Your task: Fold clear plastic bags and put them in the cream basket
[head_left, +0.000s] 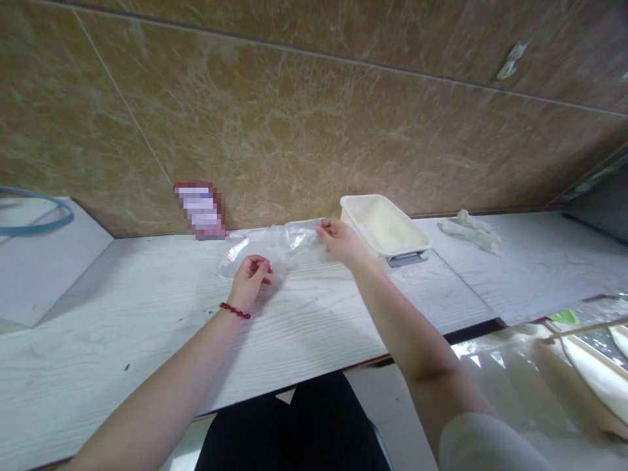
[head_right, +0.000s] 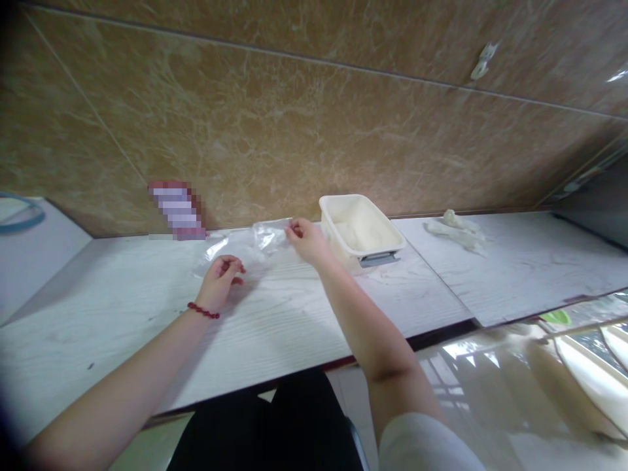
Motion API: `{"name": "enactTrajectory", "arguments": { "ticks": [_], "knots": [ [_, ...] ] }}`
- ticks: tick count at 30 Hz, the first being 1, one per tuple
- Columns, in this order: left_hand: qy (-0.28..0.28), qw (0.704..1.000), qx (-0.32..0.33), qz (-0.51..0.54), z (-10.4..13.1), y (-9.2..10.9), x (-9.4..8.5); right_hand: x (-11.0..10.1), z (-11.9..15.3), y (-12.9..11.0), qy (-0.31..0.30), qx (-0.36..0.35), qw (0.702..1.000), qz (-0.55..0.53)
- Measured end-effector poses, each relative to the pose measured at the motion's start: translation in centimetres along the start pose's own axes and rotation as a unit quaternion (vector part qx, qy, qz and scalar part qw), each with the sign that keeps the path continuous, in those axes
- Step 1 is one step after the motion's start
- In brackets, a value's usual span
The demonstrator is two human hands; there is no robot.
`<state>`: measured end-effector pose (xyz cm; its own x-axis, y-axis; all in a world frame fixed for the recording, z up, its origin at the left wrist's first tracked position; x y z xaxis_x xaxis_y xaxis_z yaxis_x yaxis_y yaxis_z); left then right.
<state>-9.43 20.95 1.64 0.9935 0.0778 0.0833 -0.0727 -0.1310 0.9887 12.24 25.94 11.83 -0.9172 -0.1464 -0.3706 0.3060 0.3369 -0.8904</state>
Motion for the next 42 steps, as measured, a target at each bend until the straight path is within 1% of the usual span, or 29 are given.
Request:
{"name": "enactTrajectory", "arguments": {
  "ticks": [2,3,4,6,7,9,10,12,15,19,22,25,29,32,34,38,40,42],
  "knots": [
    [-0.009,1.000,-0.004,-0.023,-0.1,-0.2,0.2,-4.8,-0.4,-1.2,0.015,0.007,1.000,0.017],
    [-0.011,0.999,-0.005,-0.031,-0.1,-0.3,0.2,-7.0,-0.6,-1.6,0.011,0.011,0.999,0.028],
    [-0.013,0.999,-0.005,-0.037,-0.1,-0.4,0.2,-9.0,-0.8,-1.9,0.002,0.017,0.999,0.037],
    [-0.015,0.999,-0.006,-0.046,-0.2,-0.5,0.2,-12.4,-1.2,-1.8,-0.024,0.042,0.997,0.056],
    [-0.016,0.999,-0.007,-0.050,-0.2,-0.6,0.1,-13.8,-1.4,-1.4,-0.034,0.064,0.995,0.068],
    [-0.020,0.998,-0.008,-0.060,-0.2,-0.6,0.1,-15.9,-1.6,-0.5,-0.053,0.107,0.988,0.093],
    [-0.023,0.997,-0.008,-0.067,-0.2,-0.6,0.1,-16.6,-1.8,0.1,-0.062,0.124,0.985,0.105],
    [-0.031,0.996,-0.008,-0.079,-0.2,-0.6,0.2,-17.3,-2.2,1.2,-0.099,0.156,0.974,0.134],
    [-0.034,0.996,-0.010,-0.085,-0.2,-0.5,0.3,-17.1,-2.7,3.0,-0.179,0.194,0.946,0.188],
    [-0.031,0.996,-0.015,-0.086,-0.2,-0.5,0.4,-15.8,-2.8,5.2,-0.280,0.250,0.893,0.249],
    [-0.034,0.995,-0.016,-0.091,-0.3,-0.7,0.5,-14.4,-2.1,7.2,-0.341,0.306,0.851,0.256],
    [-0.035,0.995,-0.013,-0.090,-0.4,-0.9,0.4,-12.7,-1.6,9.0,-0.382,0.327,0.828,0.246],
    [-0.038,0.994,-0.011,-0.098,-0.4,-1.2,0.3,-11.4,-1.1,11.4,-0.398,0.352,0.803,0.271],
    [-0.041,0.994,-0.006,-0.101,-0.4,-1.2,0.4,-10.7,-0.6,12.6,-0.410,0.370,0.785,0.281],
    [-0.042,0.994,-0.003,-0.101,-0.4,-1.1,0.4,-10.2,-0.7,12.8,-0.418,0.358,0.778,0.303],
    [-0.038,0.994,-0.005,-0.104,-0.4,-1.2,0.4,-9.2,-1.5,12.3,-0.414,0.296,0.770,0.385],
    [-0.037,0.993,-0.003,-0.108,-0.4,-1.2,0.3,-8.8,-1.6,12.2,-0.407,0.294,0.774,0.385],
    [-0.039,0.993,0.001,-0.113,-0.4,-1.1,0.4,-8.5,-1.3,12.3,-0.403,0.312,0.777,0.369]
  ]
}}
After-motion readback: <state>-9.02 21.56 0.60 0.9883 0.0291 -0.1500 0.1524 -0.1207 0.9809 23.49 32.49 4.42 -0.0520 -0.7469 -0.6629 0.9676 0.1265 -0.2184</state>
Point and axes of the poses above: each hand's wrist, its own z-axis away from the middle knuckle, its own x-axis out of the palm, y = z × x, the point moved 9 cm from there along -z, towards the middle knuckle, and after that the axes turned 8 degrees about -y, right-handed, at the moved point
